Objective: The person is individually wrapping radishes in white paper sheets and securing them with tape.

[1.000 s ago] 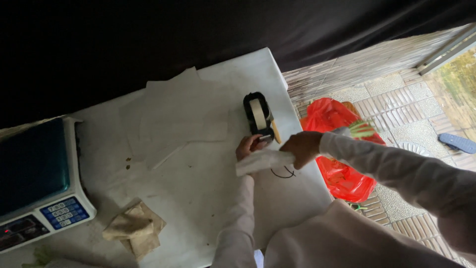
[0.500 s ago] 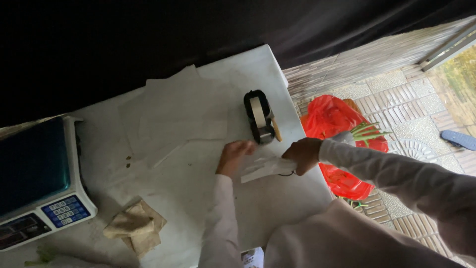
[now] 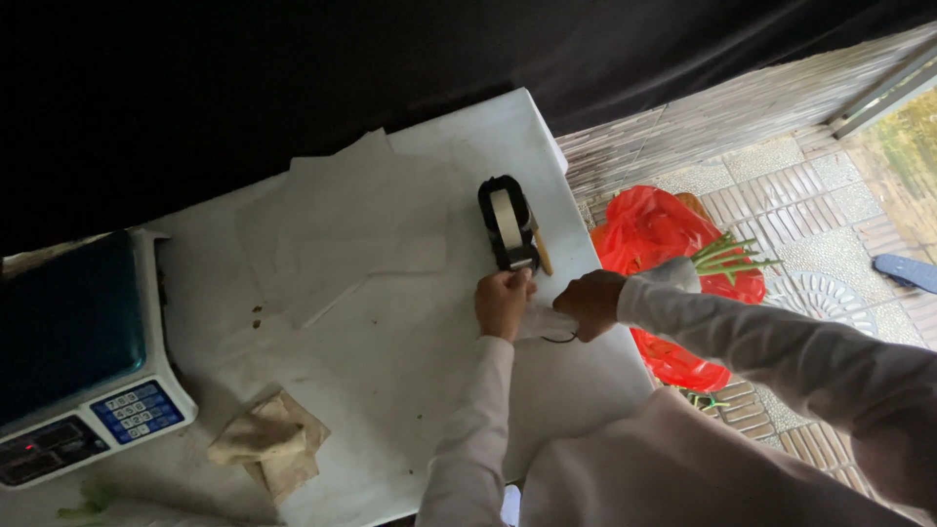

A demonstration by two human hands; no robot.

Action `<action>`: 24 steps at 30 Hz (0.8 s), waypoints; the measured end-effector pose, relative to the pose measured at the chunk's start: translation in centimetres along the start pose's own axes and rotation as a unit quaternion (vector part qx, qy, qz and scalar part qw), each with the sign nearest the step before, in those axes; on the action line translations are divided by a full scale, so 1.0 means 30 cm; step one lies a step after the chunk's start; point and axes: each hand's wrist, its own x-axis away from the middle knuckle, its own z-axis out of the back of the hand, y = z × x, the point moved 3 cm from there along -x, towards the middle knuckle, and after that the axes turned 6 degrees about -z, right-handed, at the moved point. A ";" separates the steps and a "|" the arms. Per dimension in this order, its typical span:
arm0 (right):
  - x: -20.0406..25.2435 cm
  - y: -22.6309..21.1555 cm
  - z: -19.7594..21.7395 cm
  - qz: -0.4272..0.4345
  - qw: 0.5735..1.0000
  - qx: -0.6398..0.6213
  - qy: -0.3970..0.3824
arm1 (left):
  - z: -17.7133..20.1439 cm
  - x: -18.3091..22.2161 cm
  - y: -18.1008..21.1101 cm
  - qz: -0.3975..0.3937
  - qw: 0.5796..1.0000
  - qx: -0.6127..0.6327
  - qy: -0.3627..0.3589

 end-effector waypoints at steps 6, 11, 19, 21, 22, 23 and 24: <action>0.011 -0.004 0.005 0.009 1.000 0.020 0.008 | 0.000 0.000 0.010 0.009 0.984 -0.176 0.017; 0.013 -0.004 -0.042 0.029 0.999 0.043 0.000 | -0.054 -0.004 -0.086 -0.001 0.969 -0.243 -0.041; 0.177 -0.086 0.056 0.040 0.998 0.044 0.038 | 0.190 0.074 0.115 0.030 0.974 0.087 -0.209; 0.258 -0.132 0.144 0.046 0.996 0.060 0.047 | 0.244 0.097 0.151 0.038 0.966 0.118 -0.228; 0.303 -0.157 0.187 0.048 0.994 0.093 0.035 | 0.257 0.107 0.153 0.060 0.952 0.161 -0.254; 0.348 -0.182 0.229 0.050 0.991 0.125 0.023 | 0.271 0.118 0.156 0.082 0.935 0.202 -0.279; 0.368 -0.175 0.224 0.050 0.990 0.126 0.023 | 0.273 0.125 0.140 0.081 0.935 0.203 -0.278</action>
